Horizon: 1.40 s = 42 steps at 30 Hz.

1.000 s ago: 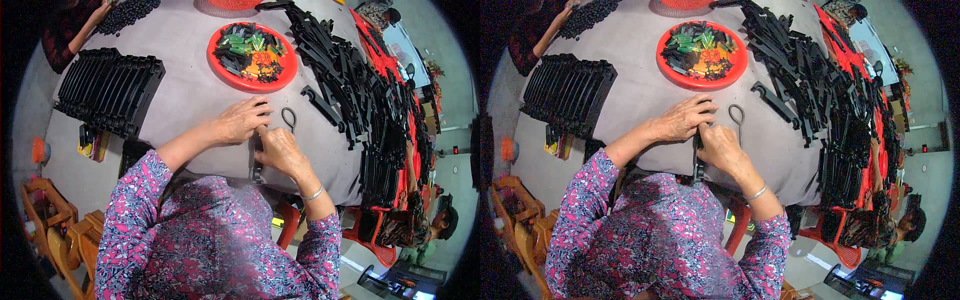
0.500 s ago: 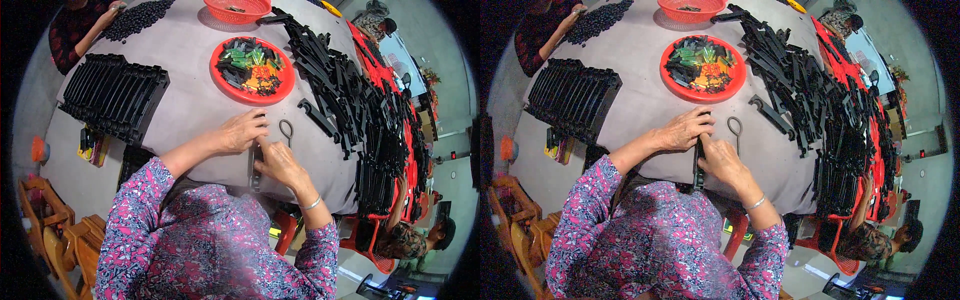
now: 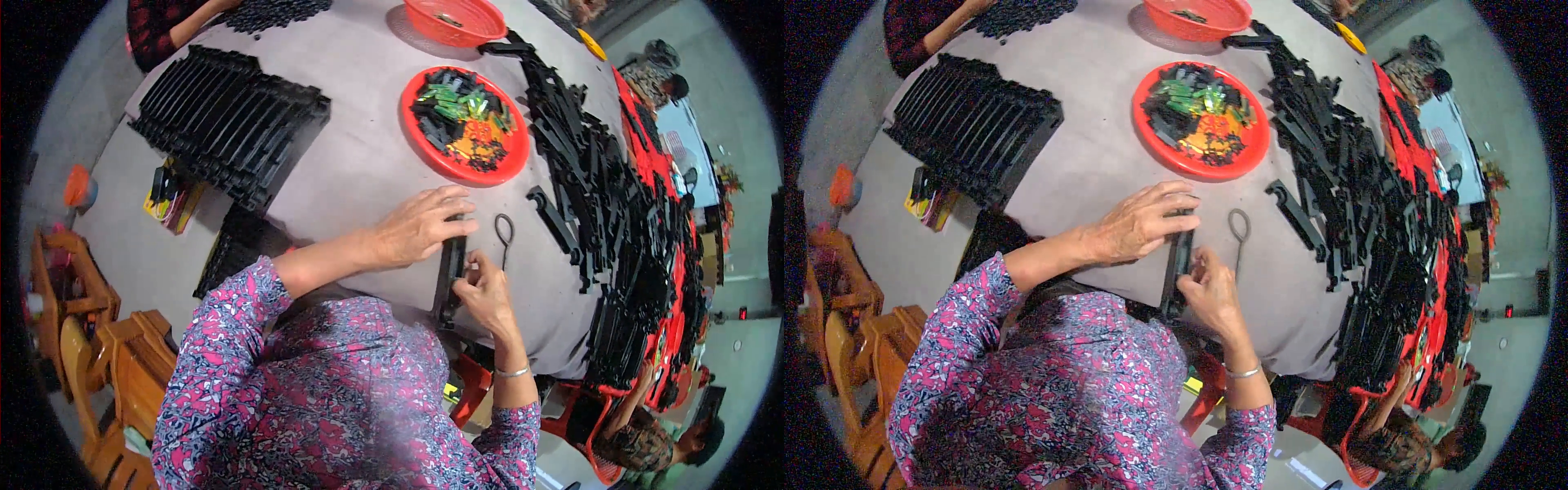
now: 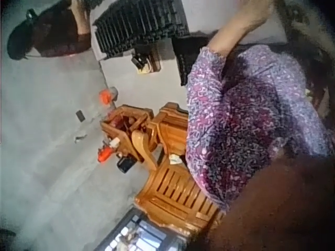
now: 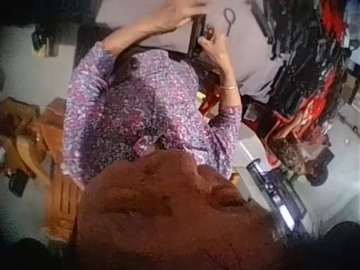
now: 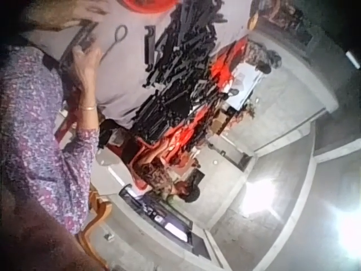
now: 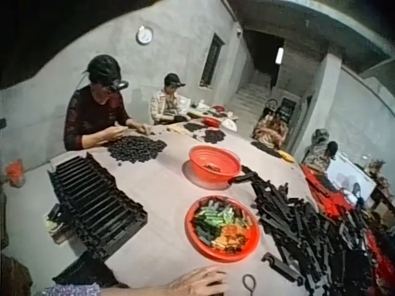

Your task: The person assembles small plastic components and rubber rings by hand, taking them from sorting trays and fitting them together with an assembly tool.

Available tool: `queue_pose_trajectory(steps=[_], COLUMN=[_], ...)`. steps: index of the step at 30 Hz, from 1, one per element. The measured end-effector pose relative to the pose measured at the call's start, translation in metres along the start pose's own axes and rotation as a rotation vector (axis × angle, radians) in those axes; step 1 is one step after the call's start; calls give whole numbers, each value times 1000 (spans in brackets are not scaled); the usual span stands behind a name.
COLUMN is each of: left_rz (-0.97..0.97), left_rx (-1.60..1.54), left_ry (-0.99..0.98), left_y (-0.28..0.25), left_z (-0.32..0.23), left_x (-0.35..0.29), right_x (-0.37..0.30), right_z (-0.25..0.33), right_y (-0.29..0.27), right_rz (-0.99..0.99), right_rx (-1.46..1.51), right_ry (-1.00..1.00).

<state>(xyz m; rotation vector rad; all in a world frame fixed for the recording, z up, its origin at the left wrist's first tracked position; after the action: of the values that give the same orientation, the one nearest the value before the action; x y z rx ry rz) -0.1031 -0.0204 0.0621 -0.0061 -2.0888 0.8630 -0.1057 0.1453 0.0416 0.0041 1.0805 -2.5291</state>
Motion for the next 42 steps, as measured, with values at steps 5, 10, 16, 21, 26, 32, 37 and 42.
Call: queue_pose_trajectory(steps=[5,10,16,21,26,32,37,42], left_rz=[-136,-198,-292,-304,-263,-275,-251,-140], left_rx=[-147,-186,-200,-213,-265,-260,-252,-222], left_ry=[18,148,178,175,164,131,122,121], left_y=[-49,-97,-120,-118,-116,-109,-108,-101], left_z=[-46,-93,-101,-99,-98,-96,-94,-93], left_x=[-16,-35,-41,-42,-41,-44,-44,-44], right_x=[0,26,90,104,107,111,96,97], right_z=[5,82,121,144,146,148,150,147], right_y=[11,40,117,139,163,178,144,129], right_rz=[44,126,46,-87,-134,-125,-211,-289], right_rx=[319,510,406,332,356,437,399,326], right_ry=[51,-3,-85,-97,-126,-93,-130,-184])
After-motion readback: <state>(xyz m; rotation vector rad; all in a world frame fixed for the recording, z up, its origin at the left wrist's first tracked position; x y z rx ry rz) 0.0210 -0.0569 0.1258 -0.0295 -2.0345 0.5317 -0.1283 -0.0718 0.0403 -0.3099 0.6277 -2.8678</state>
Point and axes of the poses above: each hand's wrist, its own x-axis towards the middle knuckle, its own y-axis out of the palm, z = x × y, the point moved 6 cm from there along x, towards the middle knuckle, and after that the axes turned 5 degrees about -z, right-handed, at the moved point
